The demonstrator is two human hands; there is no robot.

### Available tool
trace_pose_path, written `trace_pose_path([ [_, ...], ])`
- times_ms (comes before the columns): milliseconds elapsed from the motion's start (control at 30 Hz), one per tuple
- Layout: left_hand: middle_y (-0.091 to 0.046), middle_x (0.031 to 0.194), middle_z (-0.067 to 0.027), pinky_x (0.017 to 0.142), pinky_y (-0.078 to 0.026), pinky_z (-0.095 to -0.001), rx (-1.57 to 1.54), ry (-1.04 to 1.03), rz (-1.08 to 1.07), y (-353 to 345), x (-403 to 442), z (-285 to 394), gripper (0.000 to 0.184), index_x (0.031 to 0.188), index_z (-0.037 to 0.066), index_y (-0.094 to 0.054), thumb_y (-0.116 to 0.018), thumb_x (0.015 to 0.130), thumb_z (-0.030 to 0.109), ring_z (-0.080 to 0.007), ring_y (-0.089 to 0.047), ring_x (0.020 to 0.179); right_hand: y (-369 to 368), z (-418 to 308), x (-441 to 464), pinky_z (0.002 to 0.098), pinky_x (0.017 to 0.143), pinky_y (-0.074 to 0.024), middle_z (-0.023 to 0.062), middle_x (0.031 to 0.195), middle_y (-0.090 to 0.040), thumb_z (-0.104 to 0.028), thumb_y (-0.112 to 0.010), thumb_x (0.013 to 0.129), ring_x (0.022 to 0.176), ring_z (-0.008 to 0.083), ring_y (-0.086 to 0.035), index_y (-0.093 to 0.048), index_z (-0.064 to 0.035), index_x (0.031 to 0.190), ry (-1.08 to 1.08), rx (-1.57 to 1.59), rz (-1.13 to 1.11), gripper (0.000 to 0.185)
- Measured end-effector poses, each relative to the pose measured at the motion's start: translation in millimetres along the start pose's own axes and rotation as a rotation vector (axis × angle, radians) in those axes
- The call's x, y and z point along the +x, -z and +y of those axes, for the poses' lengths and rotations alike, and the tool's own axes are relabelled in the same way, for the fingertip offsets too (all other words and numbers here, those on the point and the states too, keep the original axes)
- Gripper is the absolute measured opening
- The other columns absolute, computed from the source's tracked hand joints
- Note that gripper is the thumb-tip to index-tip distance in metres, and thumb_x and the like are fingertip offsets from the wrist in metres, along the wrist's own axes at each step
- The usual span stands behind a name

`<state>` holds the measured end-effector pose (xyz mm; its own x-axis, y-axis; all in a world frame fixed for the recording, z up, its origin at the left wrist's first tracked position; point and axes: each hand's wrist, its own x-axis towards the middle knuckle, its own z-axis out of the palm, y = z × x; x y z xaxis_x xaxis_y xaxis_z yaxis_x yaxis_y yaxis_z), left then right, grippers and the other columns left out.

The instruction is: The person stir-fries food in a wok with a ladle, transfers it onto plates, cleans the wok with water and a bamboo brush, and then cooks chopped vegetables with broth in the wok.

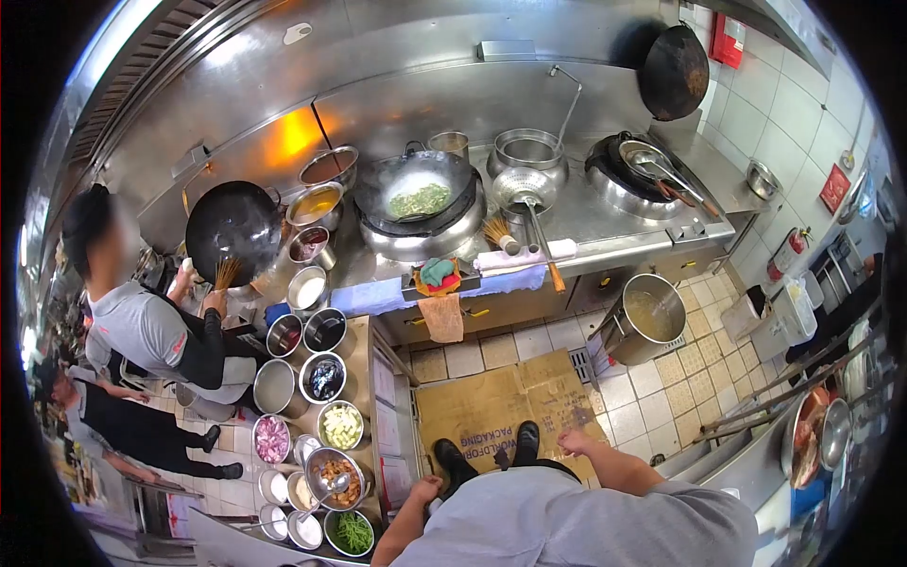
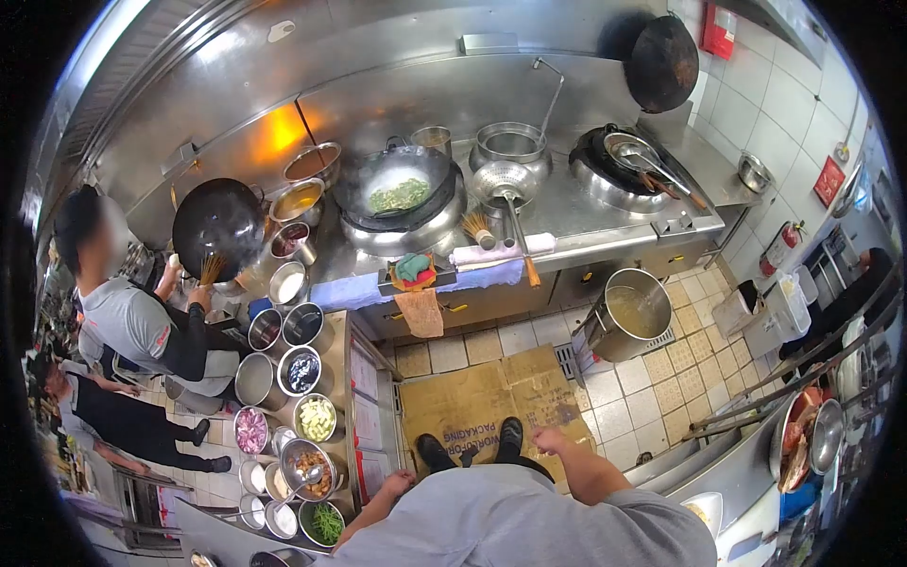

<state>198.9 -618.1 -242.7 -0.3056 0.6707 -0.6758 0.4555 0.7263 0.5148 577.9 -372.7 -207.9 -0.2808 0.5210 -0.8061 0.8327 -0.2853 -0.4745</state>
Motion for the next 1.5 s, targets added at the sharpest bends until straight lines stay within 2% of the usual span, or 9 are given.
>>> trace_pose_path([
  [200, -0.066, 0.098, -0.0091, 0.081, -0.047, -0.031, -0.027, -0.027, -0.092, -13.2, 10.2, -33.8, 0.029, 0.098, 0.009, -0.065, -0.056, 0.081, 0.03, -0.0215, -0.061, 0.093, -4.3, 6.5, -12.7, 0.0311, 0.053, -0.0492, 0.0043, 0.079, -0.061, -0.029, -0.055, 0.084, 0.066, 0.0153, -0.061, -0.058, -0.0096, 0.103, -0.043, 0.002, -0.021, 0.027],
  [300, -0.067, 0.093, -0.0085, 0.078, -0.048, -0.0304, 0.046, -0.063, -0.003, -10.5, 4.8, -36.2, 0.028, 0.097, 0.009, -0.065, -0.056, 0.081, 0.03, -0.02, -0.063, 0.087, -4.2, 7.1, -11.2, 0.0312, 0.053, -0.0492, 0.0039, 0.079, -0.062, -0.028, -0.055, 0.084, 0.066, 0.0155, -0.061, -0.059, -0.0095, 0.101, -0.04, 0.004, -0.03, 0.026],
  [367, -0.067, 0.085, -0.0075, 0.071, -0.049, -0.0311, -0.075, 0.082, -0.048, -0.8, -6.6, -21.5, 0.026, 0.091, 0.008, -0.065, -0.057, 0.08, 0.03, -0.0182, -0.063, 0.078, -4.2, 3.6, -9.4, 0.0314, 0.053, -0.0493, 0.0039, 0.078, -0.062, -0.027, -0.055, 0.083, 0.066, 0.0155, -0.062, -0.059, -0.0096, 0.1, -0.049, 0.009, -0.022, 0.025],
  [467, -0.066, 0.08, -0.007, 0.066, -0.048, -0.0322, -0.16, 0.061, 0.006, 4.9, -17.1, -8.8, 0.023, 0.086, 0.008, -0.065, -0.056, 0.08, 0.029, -0.0165, -0.062, 0.072, -0.7, -4.3, -7.6, 0.0315, 0.054, -0.0496, 0.0043, 0.079, -0.062, -0.027, -0.055, 0.083, 0.068, 0.0157, -0.062, -0.059, -0.0093, 0.101, -0.051, 0.0, -0.033, 0.025],
  [600, -0.066, 0.079, -0.0067, 0.065, -0.047, -0.034, -0.117, 0.052, -0.025, 8.8, -12.8, -0.9, 0.023, 0.083, 0.009, -0.064, -0.056, 0.08, 0.03, -0.0198, -0.062, 0.072, -0.5, -10.1, -4.3, 0.032, 0.054, -0.0498, 0.0059, 0.084, -0.062, -0.027, -0.055, 0.083, 0.069, 0.0167, -0.062, -0.056, -0.0079, 0.107, -0.013, -0.04, -0.033, 0.03],
  [667, -0.067, 0.084, -0.0074, 0.07, -0.048, -0.0341, 0.049, -0.087, 0.009, 7.7, -10.0, -1.6, 0.026, 0.087, 0.011, -0.065, -0.054, 0.08, 0.033, -0.0229, -0.063, 0.079, -2.5, -10.6, -0.1, 0.0322, 0.055, -0.0501, 0.0064, 0.085, -0.062, -0.027, -0.055, 0.083, 0.07, 0.0171, -0.063, -0.055, -0.0074, 0.108, -0.012, -0.042, -0.042, 0.031],
  [800, -0.067, 0.091, -0.0076, 0.076, -0.048, -0.034, 0.08, -0.012, 0.079, 5.4, -14.8, 4.5, 0.029, 0.093, 0.013, -0.066, -0.054, 0.079, 0.035, -0.0247, -0.063, 0.087, -1.8, -14.3, -2.8, 0.0329, 0.055, -0.0508, 0.0069, 0.088, -0.062, -0.026, -0.055, 0.084, 0.072, 0.0179, -0.064, -0.055, -0.0067, 0.108, -0.013, -0.02, -0.049, 0.032],
  [867, -0.066, 0.096, -0.008, 0.08, -0.048, -0.0333, 0.05, 0.012, -0.022, 3.4, -9.7, -3.9, 0.031, 0.099, 0.015, -0.066, -0.054, 0.08, 0.036, -0.0237, -0.062, 0.093, -1.8, -15.7, -6.3, 0.0327, 0.055, -0.0509, 0.0067, 0.088, -0.063, -0.027, -0.055, 0.084, 0.073, 0.0178, -0.064, -0.056, -0.007, 0.108, -0.011, -0.017, -0.046, 0.031],
  [1500, -0.065, 0.099, -0.0107, 0.082, -0.046, -0.0339, -0.074, -0.007, -0.007, -6.7, 3.0, -21.0, 0.031, 0.099, 0.009, -0.064, -0.055, 0.082, 0.033, -0.0245, -0.061, 0.094, -5.3, -4.7, -3.5, 0.0295, 0.051, -0.0485, 0.0043, 0.08, -0.062, -0.028, -0.057, 0.082, 0.065, 0.0145, -0.061, -0.058, -0.0085, 0.103, -0.014, 0.008, -0.02, 0.029],
])
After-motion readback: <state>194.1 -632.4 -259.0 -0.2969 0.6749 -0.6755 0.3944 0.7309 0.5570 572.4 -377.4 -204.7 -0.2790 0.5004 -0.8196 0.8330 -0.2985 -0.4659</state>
